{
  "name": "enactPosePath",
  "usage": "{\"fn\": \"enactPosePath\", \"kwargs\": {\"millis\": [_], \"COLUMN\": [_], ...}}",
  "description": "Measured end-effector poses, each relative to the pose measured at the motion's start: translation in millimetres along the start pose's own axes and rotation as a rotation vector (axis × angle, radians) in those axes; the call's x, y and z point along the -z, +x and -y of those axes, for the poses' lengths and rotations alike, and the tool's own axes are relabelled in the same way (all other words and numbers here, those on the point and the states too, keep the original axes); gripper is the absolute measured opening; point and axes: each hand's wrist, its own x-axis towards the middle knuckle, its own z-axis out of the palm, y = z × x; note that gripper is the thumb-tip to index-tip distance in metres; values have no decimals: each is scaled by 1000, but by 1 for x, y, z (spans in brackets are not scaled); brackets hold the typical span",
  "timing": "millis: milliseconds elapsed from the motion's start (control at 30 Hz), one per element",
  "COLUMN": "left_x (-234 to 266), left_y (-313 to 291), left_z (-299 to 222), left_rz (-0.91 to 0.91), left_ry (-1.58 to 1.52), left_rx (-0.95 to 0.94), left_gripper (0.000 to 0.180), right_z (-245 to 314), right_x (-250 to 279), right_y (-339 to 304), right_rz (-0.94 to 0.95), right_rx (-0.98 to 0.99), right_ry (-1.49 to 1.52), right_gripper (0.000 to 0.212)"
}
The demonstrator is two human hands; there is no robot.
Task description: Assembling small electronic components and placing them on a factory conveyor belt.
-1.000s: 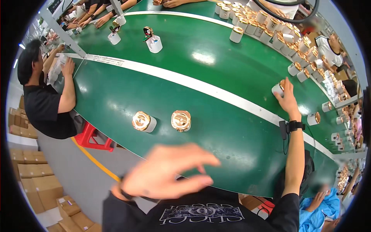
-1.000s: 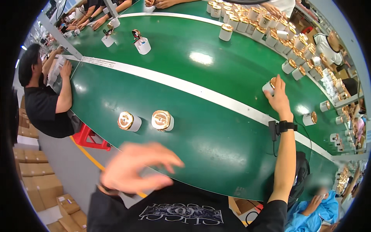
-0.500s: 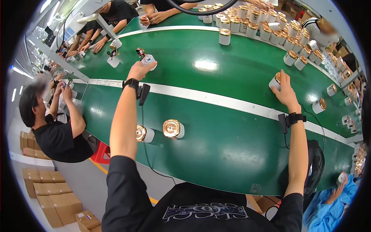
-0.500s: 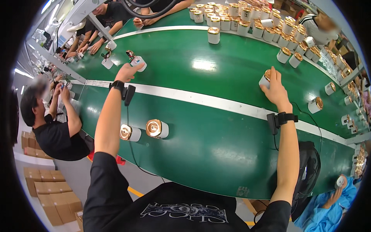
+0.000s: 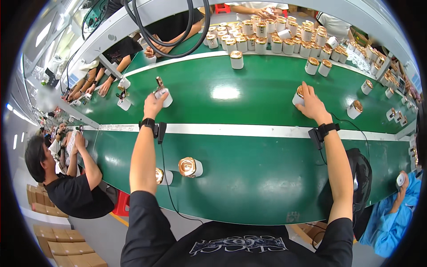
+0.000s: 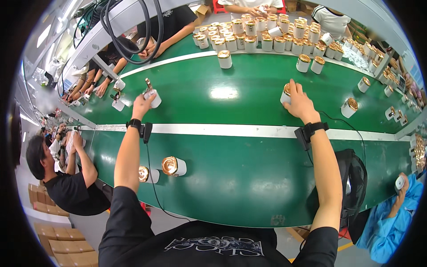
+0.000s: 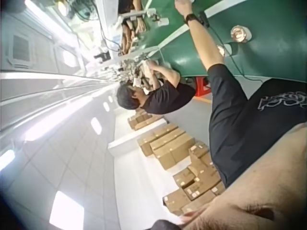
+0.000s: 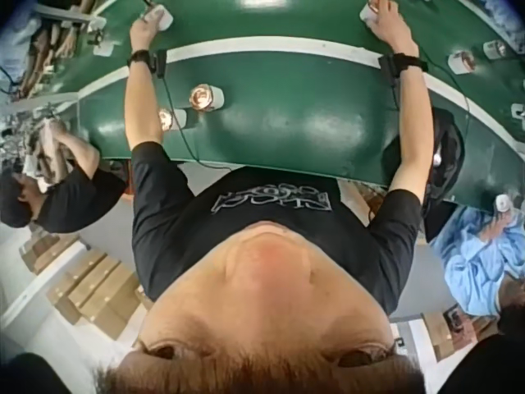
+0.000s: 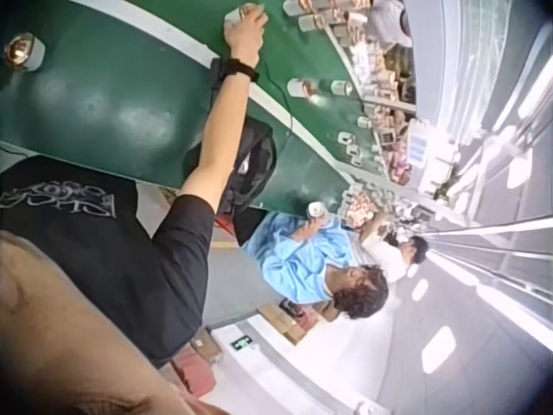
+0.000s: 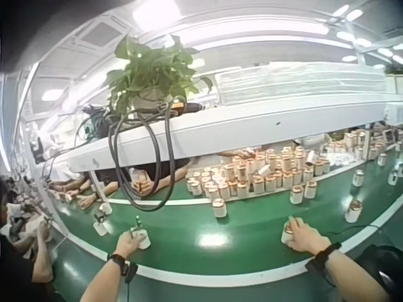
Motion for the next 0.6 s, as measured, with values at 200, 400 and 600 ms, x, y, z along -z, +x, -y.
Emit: {"fn": "enactPosePath", "kwargs": {"millis": [200,400,600], "left_x": [70,31,-15], "left_y": [-152,-327,-376], "left_z": [-159,-161,-146], "left_rz": [209,414,508], "left_ry": [-93,-409,-462], "left_rx": [-375,-411,-348], "left_gripper": [61,64,66], "right_z": [51,169,156], "right_x": [6,-15,-30], "right_y": [-35,-149,-188], "right_rz": [-439,628,797], "right_rx": [391,191,111], "right_ry": [-90,1000,819], "right_gripper": [75,74,70]}}
